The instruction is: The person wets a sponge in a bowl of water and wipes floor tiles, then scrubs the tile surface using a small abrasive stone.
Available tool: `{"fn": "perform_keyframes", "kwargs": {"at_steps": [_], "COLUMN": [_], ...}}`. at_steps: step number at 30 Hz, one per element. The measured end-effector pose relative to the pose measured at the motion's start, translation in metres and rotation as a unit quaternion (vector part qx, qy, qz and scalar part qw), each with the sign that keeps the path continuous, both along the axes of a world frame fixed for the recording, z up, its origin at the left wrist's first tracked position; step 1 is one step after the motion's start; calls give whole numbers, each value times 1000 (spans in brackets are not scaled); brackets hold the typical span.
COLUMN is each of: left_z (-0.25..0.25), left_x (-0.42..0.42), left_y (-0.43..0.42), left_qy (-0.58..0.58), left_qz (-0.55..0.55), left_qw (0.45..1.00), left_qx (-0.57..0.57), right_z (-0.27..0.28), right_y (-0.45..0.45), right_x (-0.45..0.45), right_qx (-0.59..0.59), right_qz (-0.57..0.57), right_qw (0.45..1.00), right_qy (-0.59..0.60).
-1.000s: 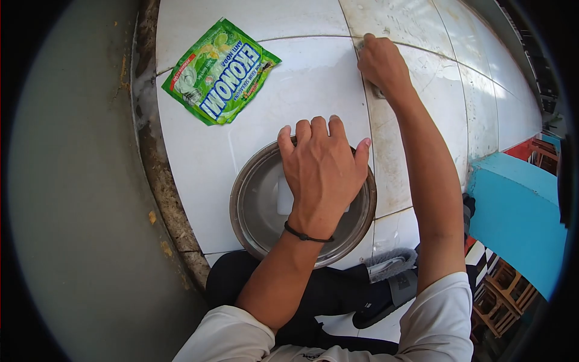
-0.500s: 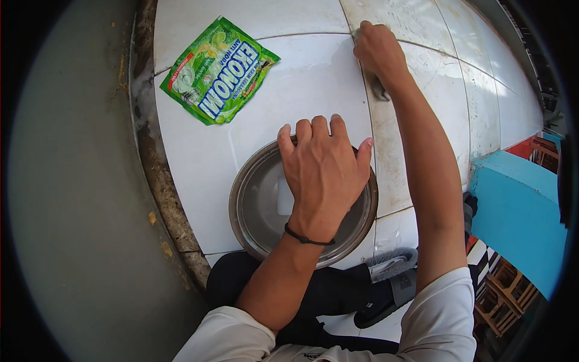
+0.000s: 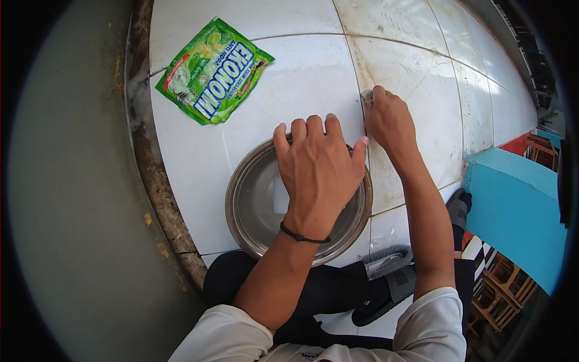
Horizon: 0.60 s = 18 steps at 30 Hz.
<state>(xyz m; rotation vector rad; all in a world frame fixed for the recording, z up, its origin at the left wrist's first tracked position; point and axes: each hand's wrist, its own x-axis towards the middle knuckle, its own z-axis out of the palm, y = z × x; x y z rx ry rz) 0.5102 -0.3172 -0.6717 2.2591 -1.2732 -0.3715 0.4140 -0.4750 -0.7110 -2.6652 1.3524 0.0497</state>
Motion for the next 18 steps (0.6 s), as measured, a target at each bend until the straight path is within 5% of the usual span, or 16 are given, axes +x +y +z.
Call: {"fn": "perform_keyframes", "kwargs": {"at_steps": [9, 18], "left_z": [-4, -1], "left_x": [-1, 0], "left_y": [-2, -1], "left_qy": [-11, 1], "left_qz": [4, 0], "left_qw": [1000, 1000], "left_qx": [2, 1], "right_z": [-28, 0], "right_y": [-111, -5], "right_x": [69, -14], "right_qx": [-139, -2], "right_qz": [125, 22], "right_qw": [982, 1000], "right_qy": [-30, -17]}}
